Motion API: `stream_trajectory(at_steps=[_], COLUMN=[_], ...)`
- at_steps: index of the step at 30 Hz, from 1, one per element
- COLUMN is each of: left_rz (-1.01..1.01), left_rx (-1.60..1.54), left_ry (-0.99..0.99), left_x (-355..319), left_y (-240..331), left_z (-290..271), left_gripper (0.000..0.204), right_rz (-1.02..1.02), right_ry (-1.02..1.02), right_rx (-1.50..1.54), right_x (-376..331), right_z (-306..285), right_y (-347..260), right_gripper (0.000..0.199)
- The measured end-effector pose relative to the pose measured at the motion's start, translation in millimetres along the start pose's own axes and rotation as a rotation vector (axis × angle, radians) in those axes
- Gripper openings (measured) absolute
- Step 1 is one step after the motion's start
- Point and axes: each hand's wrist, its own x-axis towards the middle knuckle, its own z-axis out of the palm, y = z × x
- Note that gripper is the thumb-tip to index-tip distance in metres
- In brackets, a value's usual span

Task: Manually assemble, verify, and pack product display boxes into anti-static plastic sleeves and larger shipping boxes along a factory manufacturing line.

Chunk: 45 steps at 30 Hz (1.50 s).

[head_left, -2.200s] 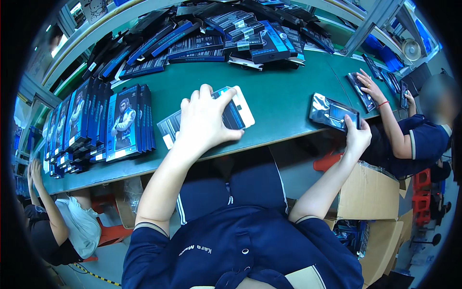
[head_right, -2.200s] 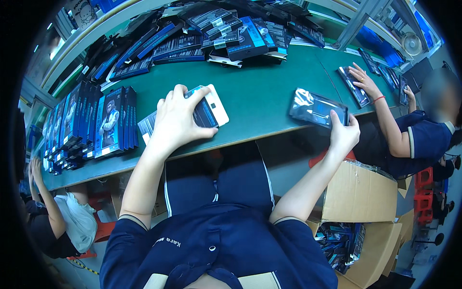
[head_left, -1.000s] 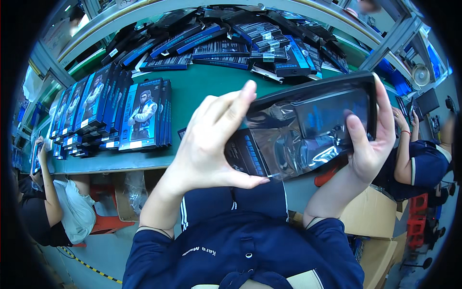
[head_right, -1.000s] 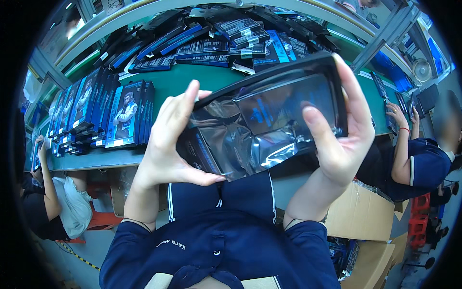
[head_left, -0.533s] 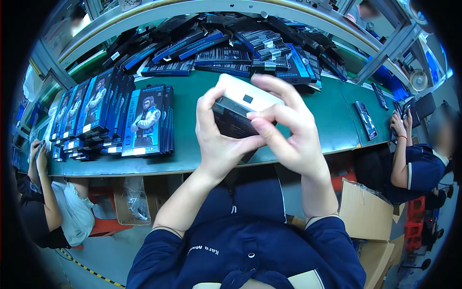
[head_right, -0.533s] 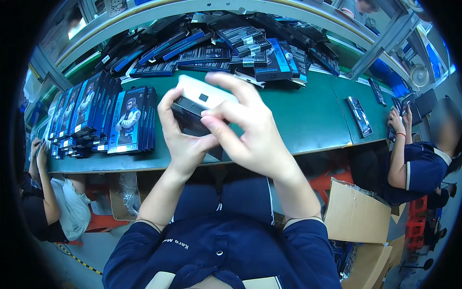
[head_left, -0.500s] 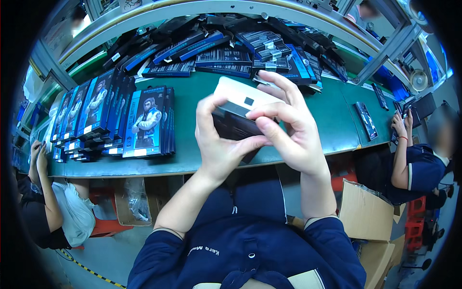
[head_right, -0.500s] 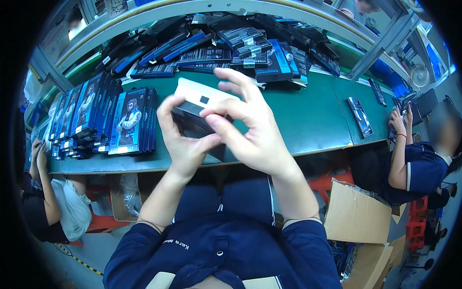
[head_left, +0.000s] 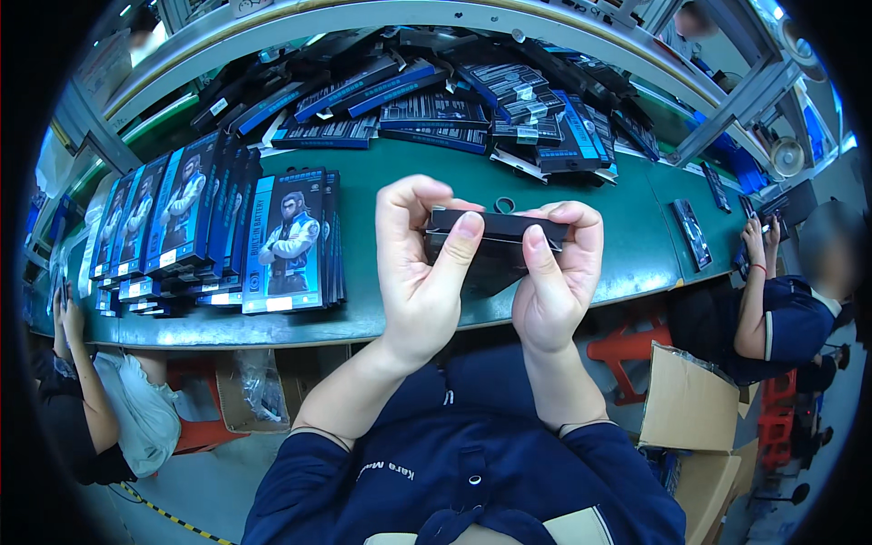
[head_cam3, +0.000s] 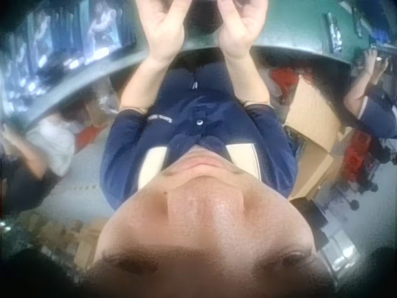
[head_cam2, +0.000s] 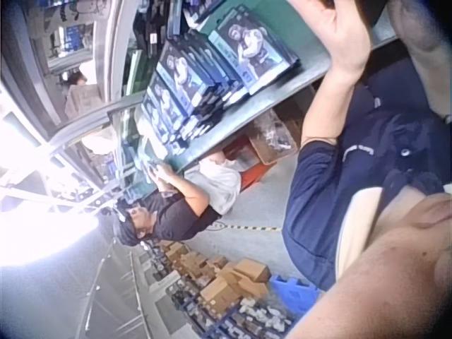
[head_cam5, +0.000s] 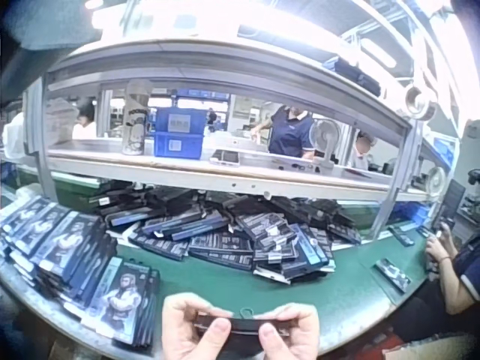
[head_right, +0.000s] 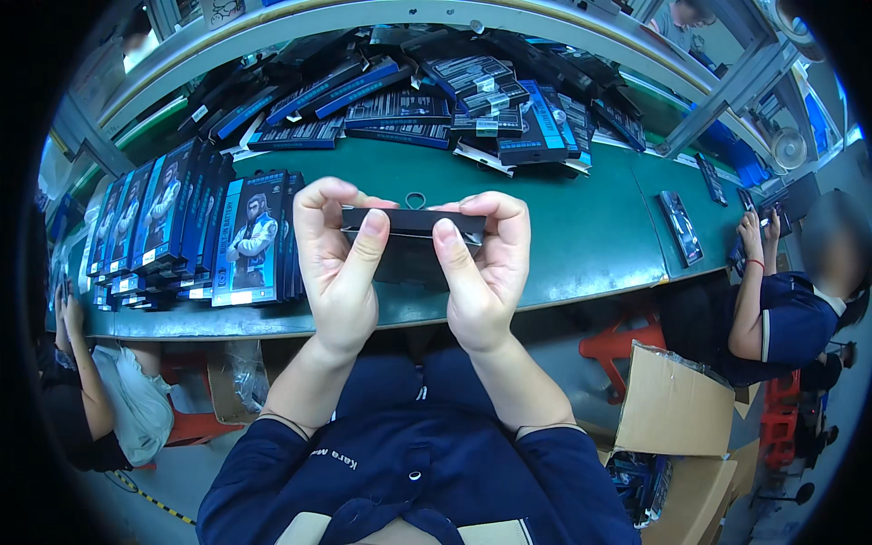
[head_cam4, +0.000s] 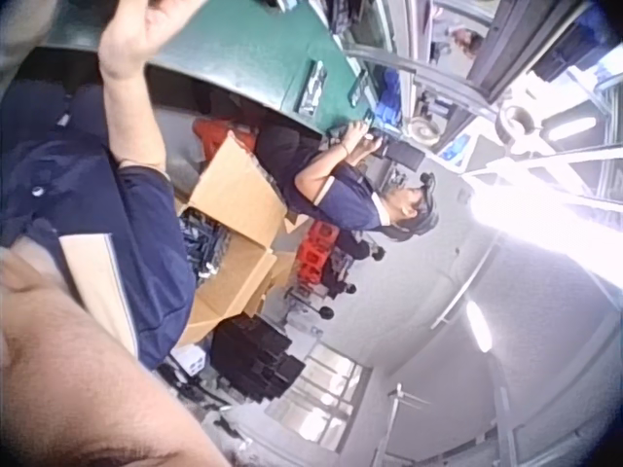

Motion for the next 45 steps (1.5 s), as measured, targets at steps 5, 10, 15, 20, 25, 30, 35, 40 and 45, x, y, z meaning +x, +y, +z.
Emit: stream_trajectory(at_steps=[5, 10, 15, 20, 25, 30, 35, 40, 45], left_rz=[0.074, -0.357, -0.083, 0.264, -0.134, 0.142, 0.218, 0.209, 0.159], left_rx=[-0.057, 0.001, 0.365, 1.429, 2.027, 1.776, 1.448, 1.378, 1.483], left_ry=[-0.069, -0.635, -0.584, -0.044, -0.003, -0.052, -0.283, -0.501, -0.509], left_x=[1, -3, -51, -23, -4, -12, -32, -49, -58], left_y=[-21, -24, 0, 55, 47, 43, 30, -5, -32], left_z=[-16, -40, -17, -42, -93, -77, -54, -49, -55], left_gripper=[0.028, 0.094, 0.113, 0.076, 0.054, 0.04, 0.039, 0.04, 0.044], right_rz=[-0.249, 0.1, 0.186, 0.385, 1.755, 1.54, 1.342, 1.178, 0.567], right_ry=[-0.146, -0.052, 0.173, -0.694, -1.31, -1.367, -1.558, -1.721, -1.39], right_rx=[-0.318, -0.012, -0.067, -1.425, -1.511, -1.726, -1.745, -1.735, -1.769], right_x=[0, -8, -27, -55, -118, -169, -111, -63, 28], right_z=[-18, -29, -17, -112, -155, -187, -165, -140, -122], right_y=[16, 19, 15, -57, -40, -41, -45, -54, -62], right_gripper=[0.032, 0.047, 0.055, 0.013, 0.012, 0.021, 0.022, 0.023, 0.019])
